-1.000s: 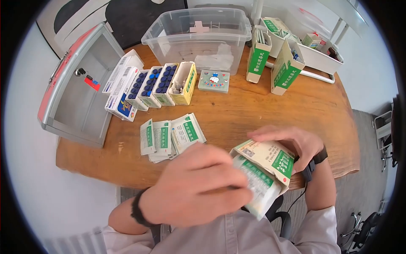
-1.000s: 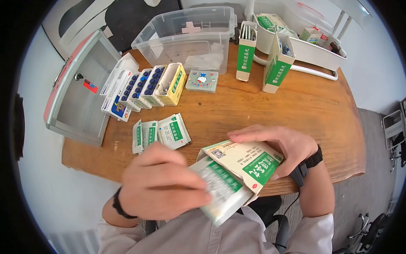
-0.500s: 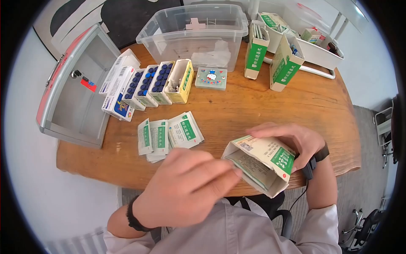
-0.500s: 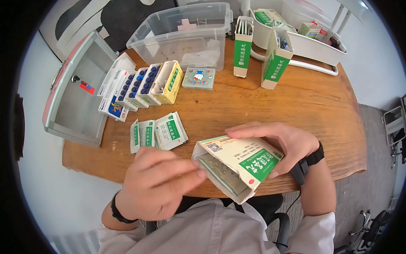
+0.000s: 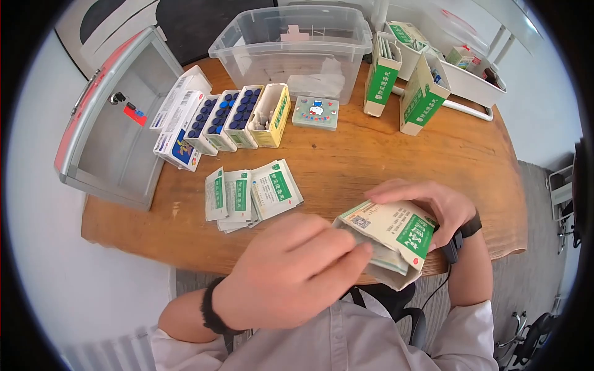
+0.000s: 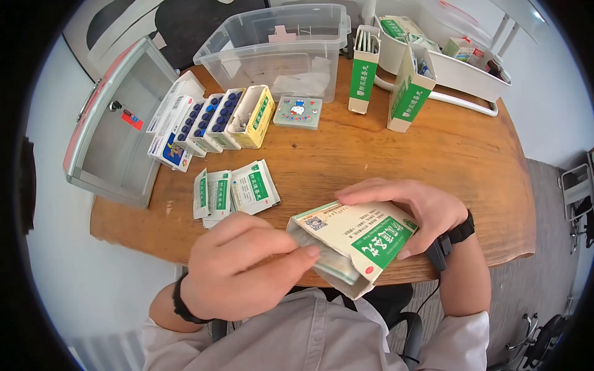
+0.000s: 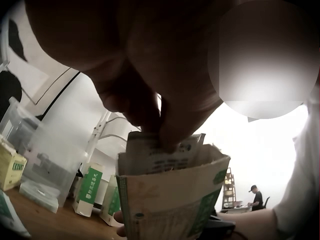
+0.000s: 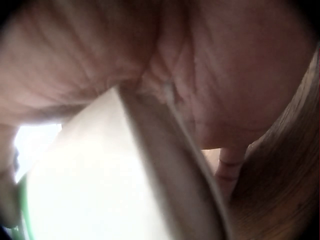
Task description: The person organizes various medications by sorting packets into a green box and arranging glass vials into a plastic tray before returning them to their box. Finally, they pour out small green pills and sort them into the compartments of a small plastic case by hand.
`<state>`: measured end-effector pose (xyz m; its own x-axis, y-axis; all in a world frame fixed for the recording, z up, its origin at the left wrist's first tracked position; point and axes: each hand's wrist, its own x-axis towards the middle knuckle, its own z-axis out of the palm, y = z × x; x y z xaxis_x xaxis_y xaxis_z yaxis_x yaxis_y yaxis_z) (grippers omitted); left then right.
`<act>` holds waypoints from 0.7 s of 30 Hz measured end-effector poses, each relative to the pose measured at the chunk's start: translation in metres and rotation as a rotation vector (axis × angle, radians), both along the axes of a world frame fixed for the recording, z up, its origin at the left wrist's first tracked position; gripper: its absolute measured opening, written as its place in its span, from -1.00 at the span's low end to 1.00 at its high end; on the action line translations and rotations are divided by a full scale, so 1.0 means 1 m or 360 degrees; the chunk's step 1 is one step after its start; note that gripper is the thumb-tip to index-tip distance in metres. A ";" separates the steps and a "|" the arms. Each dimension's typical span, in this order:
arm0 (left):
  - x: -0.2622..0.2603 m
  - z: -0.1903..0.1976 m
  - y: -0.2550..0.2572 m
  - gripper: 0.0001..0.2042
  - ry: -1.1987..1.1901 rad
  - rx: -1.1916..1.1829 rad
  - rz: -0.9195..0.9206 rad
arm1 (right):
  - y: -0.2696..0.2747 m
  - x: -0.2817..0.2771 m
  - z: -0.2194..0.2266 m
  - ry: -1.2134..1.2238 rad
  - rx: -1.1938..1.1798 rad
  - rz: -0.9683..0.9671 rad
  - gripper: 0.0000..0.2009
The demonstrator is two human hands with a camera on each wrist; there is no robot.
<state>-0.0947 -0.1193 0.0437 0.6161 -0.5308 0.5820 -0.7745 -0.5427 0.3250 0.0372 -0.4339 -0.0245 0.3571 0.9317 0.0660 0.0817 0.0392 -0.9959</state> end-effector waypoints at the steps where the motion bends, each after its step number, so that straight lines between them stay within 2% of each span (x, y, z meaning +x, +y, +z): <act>1: 0.004 -0.001 -0.006 -0.73 -0.0055 0.0033 -0.0024 | 0.000 -0.001 0.000 -0.0001 -0.0003 0.0003 0.13; 6: 0.005 -0.001 -0.014 -0.63 -0.0023 0.0122 -0.0029 | -0.001 -0.005 -0.001 0.0184 0.0017 -0.0100 0.15; 9: -0.002 0.003 0.007 -0.60 -0.0040 0.0163 -0.0051 | -0.001 -0.004 -0.003 0.0171 0.0025 -0.0073 0.16; 11: -0.006 0.011 0.041 -0.68 -0.0075 0.0305 0.0192 | -0.002 -0.004 -0.003 0.0184 0.0031 -0.0072 0.16; 13: -0.002 0.007 0.072 -0.71 -0.0041 0.0283 0.0684 | -0.002 -0.003 -0.003 0.0195 0.0053 -0.0054 0.16; 14: -0.001 0.000 0.084 -0.71 -0.0045 0.0309 0.0708 | -0.002 -0.002 -0.004 0.0147 0.0043 -0.0048 0.16; 16: 0.000 -0.017 0.104 -0.58 0.0193 0.0201 0.1239 | -0.002 0.000 -0.007 0.0057 0.0022 -0.0042 0.16; 17: -0.001 -0.027 0.111 -0.58 0.0187 0.0212 0.1260 | -0.002 0.001 -0.008 0.0055 0.0035 -0.0021 0.16; 19: -0.003 -0.041 0.117 -0.40 0.0451 0.0424 0.1268 | -0.003 0.000 -0.007 0.0029 0.0019 -0.0052 0.16; 20: -0.004 -0.041 0.111 -0.40 0.0642 0.0364 0.1307 | -0.003 -0.001 -0.006 0.0050 0.0010 -0.0079 0.15; 21: -0.004 -0.042 0.113 -0.40 0.0644 0.0359 0.1311 | -0.002 -0.002 -0.007 0.0050 0.0006 -0.0075 0.15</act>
